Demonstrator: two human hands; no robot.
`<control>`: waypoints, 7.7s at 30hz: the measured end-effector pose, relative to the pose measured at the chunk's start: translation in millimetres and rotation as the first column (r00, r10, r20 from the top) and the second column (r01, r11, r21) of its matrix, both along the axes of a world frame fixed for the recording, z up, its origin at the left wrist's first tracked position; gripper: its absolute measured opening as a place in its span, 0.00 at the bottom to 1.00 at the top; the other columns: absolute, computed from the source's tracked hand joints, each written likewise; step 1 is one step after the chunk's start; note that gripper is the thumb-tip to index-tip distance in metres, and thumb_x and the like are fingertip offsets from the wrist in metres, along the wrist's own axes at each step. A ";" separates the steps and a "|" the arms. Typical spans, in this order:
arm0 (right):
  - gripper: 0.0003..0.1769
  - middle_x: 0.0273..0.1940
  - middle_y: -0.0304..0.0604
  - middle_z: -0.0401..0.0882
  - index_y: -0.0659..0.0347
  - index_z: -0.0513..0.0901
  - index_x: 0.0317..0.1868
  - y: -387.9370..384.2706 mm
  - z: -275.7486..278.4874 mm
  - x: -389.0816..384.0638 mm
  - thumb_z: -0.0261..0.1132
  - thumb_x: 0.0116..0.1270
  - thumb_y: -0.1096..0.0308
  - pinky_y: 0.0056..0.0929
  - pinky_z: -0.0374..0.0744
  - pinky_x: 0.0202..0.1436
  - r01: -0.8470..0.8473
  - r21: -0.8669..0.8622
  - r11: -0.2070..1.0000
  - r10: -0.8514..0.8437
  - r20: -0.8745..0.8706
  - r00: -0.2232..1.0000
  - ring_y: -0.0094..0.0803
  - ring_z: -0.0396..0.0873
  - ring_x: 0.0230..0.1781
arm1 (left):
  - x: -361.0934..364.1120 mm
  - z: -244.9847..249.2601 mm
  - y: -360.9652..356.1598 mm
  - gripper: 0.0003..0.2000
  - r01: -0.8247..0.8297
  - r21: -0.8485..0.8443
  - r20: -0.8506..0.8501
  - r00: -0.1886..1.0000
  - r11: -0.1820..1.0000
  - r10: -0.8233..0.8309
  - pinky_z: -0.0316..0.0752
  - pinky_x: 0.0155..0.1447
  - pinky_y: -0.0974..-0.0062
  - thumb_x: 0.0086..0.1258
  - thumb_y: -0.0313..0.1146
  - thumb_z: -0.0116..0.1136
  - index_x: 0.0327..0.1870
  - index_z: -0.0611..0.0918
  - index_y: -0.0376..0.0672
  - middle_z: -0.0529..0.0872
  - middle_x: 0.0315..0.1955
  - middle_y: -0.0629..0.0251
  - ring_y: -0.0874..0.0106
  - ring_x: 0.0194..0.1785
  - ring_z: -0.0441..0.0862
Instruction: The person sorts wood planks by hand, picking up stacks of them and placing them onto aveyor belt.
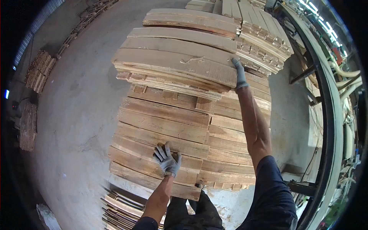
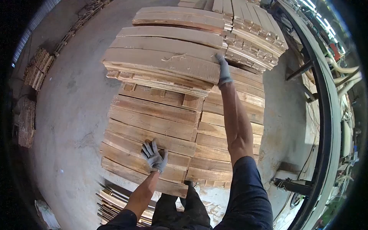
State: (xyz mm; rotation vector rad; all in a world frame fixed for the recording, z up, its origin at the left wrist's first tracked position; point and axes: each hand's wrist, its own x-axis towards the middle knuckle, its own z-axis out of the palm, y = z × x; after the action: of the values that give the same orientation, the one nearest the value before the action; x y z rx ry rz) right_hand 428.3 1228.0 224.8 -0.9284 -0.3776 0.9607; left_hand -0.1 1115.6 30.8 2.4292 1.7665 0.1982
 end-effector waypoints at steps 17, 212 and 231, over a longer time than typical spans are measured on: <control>0.32 0.66 0.43 0.67 0.59 0.68 0.67 -123.7 -29.4 -244.3 0.61 0.67 0.52 0.40 0.74 0.62 0.264 0.008 0.964 -0.261 -0.130 0.957 0.38 0.71 0.62 | 80.8 162.0 157.5 0.30 0.399 -0.343 0.740 -0.443 0.850 0.506 0.78 0.54 0.65 0.64 0.60 0.53 0.58 0.74 0.46 0.82 0.46 0.61 0.65 0.48 0.81; 0.30 0.62 0.60 0.67 0.52 0.78 0.58 -1522.4 94.6 -172.0 0.65 0.54 0.51 0.52 0.63 0.63 0.169 -0.184 -0.968 -0.136 0.955 0.262 0.57 0.64 0.63 | 554.7 271.5 -1350.2 0.42 0.849 0.118 0.225 -0.527 -0.515 -0.819 0.55 0.71 0.46 0.59 0.58 0.60 0.71 0.65 0.42 0.61 0.67 0.36 0.42 0.69 0.61; 0.33 0.56 0.54 0.75 0.67 0.68 0.64 -1556.1 21.5 -350.9 0.47 0.75 0.45 0.38 0.71 0.62 -0.384 -0.359 -0.851 0.196 0.462 -0.865 0.43 0.74 0.57 | 450.5 256.0 -1433.9 0.36 0.470 0.196 0.534 -0.787 -0.861 -0.309 0.46 0.75 0.46 0.65 0.48 0.55 0.73 0.62 0.43 0.50 0.72 0.33 0.36 0.73 0.50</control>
State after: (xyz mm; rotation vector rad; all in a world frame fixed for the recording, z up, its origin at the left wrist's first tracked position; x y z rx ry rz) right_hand 77.4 -328.1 246.4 0.5949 -2.6080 2.4695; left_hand 450.4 -318.3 286.8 1.7614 -1.5948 -0.1648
